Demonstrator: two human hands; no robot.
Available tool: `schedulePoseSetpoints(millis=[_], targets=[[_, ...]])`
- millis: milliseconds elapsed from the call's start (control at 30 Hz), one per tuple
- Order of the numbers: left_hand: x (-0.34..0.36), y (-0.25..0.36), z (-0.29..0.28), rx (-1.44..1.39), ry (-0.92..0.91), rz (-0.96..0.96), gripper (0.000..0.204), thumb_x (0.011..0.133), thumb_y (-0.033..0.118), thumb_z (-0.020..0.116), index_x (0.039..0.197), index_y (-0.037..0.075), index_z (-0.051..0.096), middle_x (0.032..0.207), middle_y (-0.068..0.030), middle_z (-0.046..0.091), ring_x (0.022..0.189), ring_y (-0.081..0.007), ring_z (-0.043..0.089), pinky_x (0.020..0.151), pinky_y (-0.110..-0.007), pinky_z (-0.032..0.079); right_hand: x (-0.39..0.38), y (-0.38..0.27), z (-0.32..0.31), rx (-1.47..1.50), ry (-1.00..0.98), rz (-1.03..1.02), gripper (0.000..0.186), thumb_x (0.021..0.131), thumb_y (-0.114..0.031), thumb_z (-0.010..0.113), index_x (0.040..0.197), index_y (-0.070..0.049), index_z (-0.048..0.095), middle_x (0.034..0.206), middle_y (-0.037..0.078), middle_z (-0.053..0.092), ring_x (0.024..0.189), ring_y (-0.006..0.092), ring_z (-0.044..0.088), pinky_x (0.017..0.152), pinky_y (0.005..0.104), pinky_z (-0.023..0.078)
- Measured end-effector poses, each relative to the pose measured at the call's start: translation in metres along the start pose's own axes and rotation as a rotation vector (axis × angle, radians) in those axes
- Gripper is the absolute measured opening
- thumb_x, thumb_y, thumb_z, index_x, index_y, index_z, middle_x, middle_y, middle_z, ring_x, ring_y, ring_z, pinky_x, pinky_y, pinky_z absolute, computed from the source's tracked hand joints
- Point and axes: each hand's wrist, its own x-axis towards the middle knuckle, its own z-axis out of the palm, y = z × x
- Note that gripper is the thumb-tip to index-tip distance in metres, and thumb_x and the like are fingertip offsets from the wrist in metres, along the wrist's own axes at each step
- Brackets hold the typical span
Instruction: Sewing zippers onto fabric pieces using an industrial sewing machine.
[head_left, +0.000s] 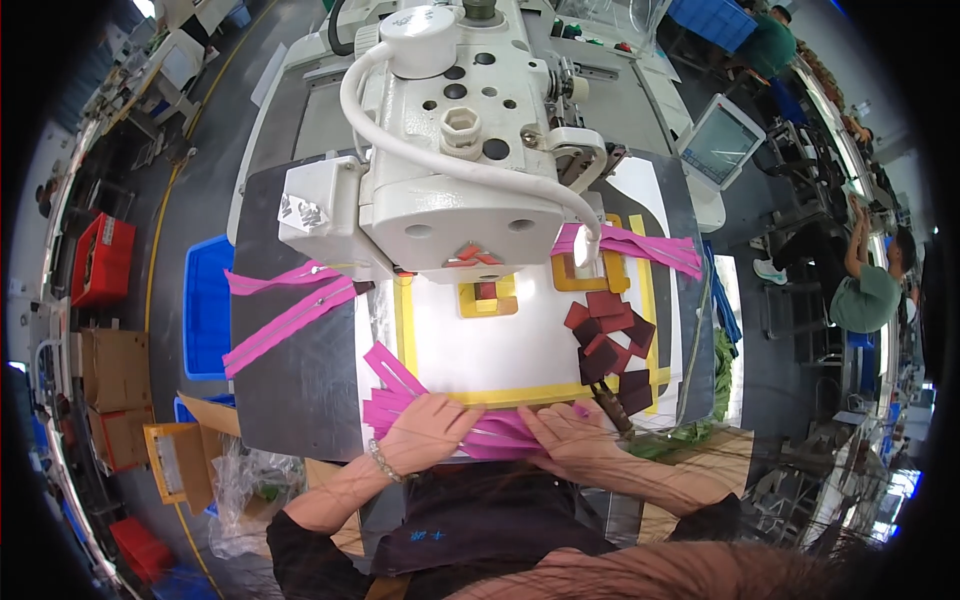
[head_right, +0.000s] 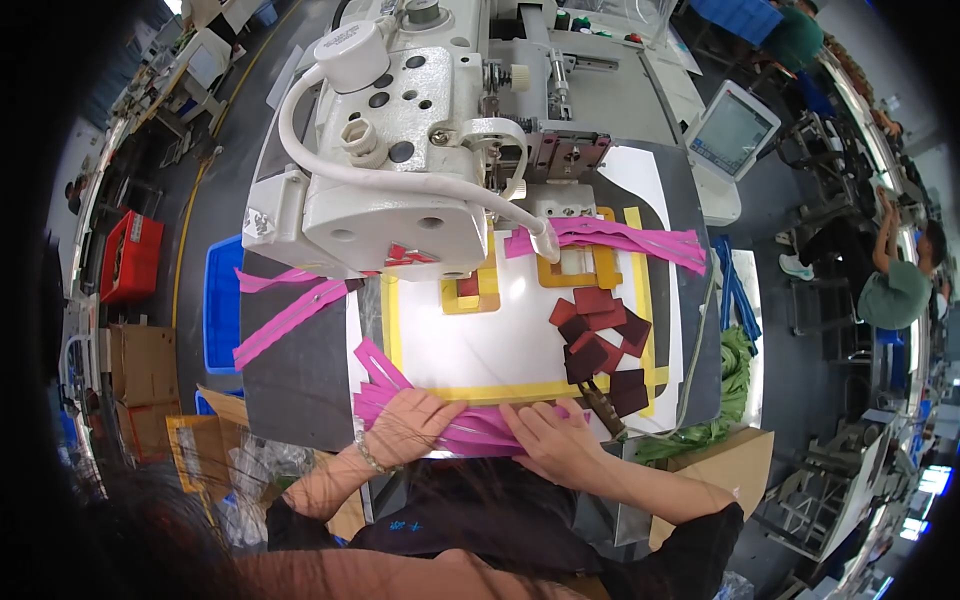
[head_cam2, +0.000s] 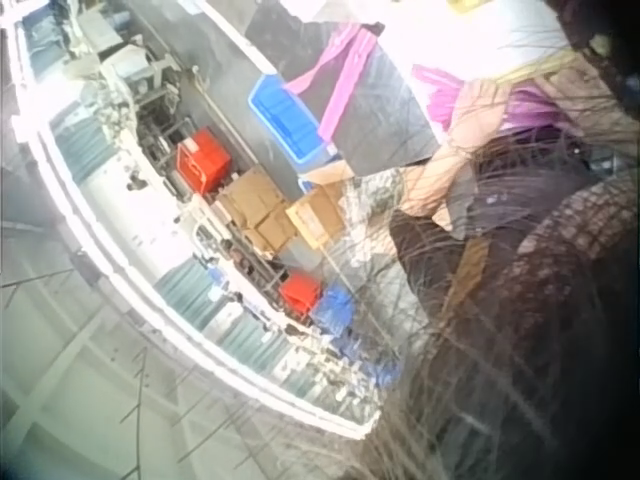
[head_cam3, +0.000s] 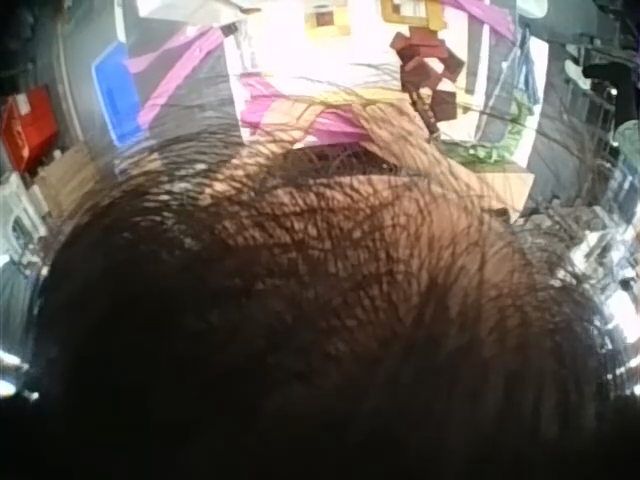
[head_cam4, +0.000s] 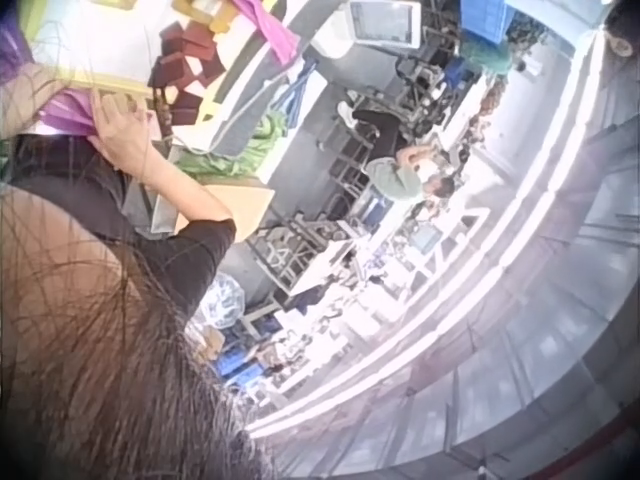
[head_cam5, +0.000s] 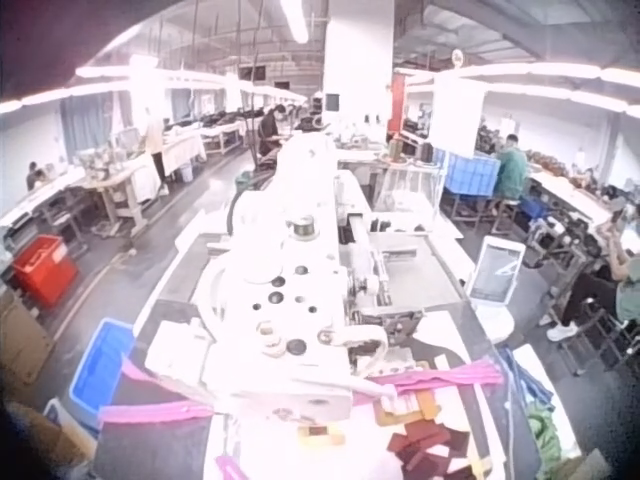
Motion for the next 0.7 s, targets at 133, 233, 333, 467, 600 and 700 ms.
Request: schedulePoseSetpoints(millis=[133,233,333,467,600,700], targets=[[-0.001,-0.01,-0.004,-0.018,0.093,0.042,0.032,0.073,0.01,0.057,0.105,0.006,0.061,0.081,-0.0025,0.051,0.074,-0.018,0.053,0.064,-0.03,0.043,0.004,0.001,0.002,0.0,0.086,-0.11,0.044,0.075,-0.024,0.066,0.112,-0.004,0.053,0.086,0.004,0.05,0.086,0.0181,0.052,0.084,0.0368,0.035],[0.005,-0.015,-0.005,-0.043,0.118,0.015,0.034,0.073,0.012,0.059,0.106,0.006,0.06,0.081,-0.0032,0.051,0.073,-0.0179,0.053,0.064,-0.03,0.043,0.014,0.009,-0.006,0.006,0.116,-0.124,0.026,0.075,-0.014,0.059,0.098,-0.004,0.053,0.082,0.006,0.052,0.082,0.0204,0.054,0.079,0.0336,0.039],[0.021,-0.018,-0.012,0.01,0.18,0.014,0.033,0.073,0.01,0.058,0.106,0.006,0.061,0.081,-0.0033,0.051,0.072,-0.0179,0.053,0.064,-0.029,0.043,0.018,0.016,-0.018,0.094,0.043,-0.071,0.019,0.075,-0.01,0.055,0.093,-0.004,0.052,0.083,0.008,0.053,0.082,0.0218,0.055,0.075,0.0335,0.041],[0.046,-0.016,-0.012,-0.003,0.22,-0.072,0.045,0.071,0.016,0.064,0.114,0.005,0.057,0.084,-0.0036,0.05,0.076,-0.0188,0.053,0.067,-0.031,0.043,0.022,0.044,-0.044,-0.012,0.146,-0.038,0.015,0.076,-0.009,0.053,0.091,-0.006,0.052,0.083,0.008,0.053,0.08,0.023,0.055,0.073,0.0349,0.042],[0.076,-0.013,-0.007,-0.113,0.158,-0.081,0.074,0.064,0.031,0.077,0.127,0.005,0.049,0.097,-0.0059,0.051,0.087,-0.0213,0.052,0.076,-0.034,0.042,0.001,0.084,-0.07,-0.221,0.091,0.024,0.019,0.075,-0.009,0.054,0.093,-0.007,0.053,0.082,0.006,0.052,0.08,0.0227,0.055,0.073,0.0345,0.041],[0.069,-0.02,-0.007,-0.136,0.157,-0.124,0.077,0.064,0.034,0.079,0.129,0.005,0.047,0.104,-0.0073,0.052,0.093,-0.0226,0.051,0.08,-0.035,0.041,0.0,0.11,-0.058,-0.204,0.179,0.038,0.02,0.073,-0.007,0.054,0.093,-0.007,0.053,0.082,0.005,0.051,0.08,0.0223,0.055,0.074,0.0342,0.041]])
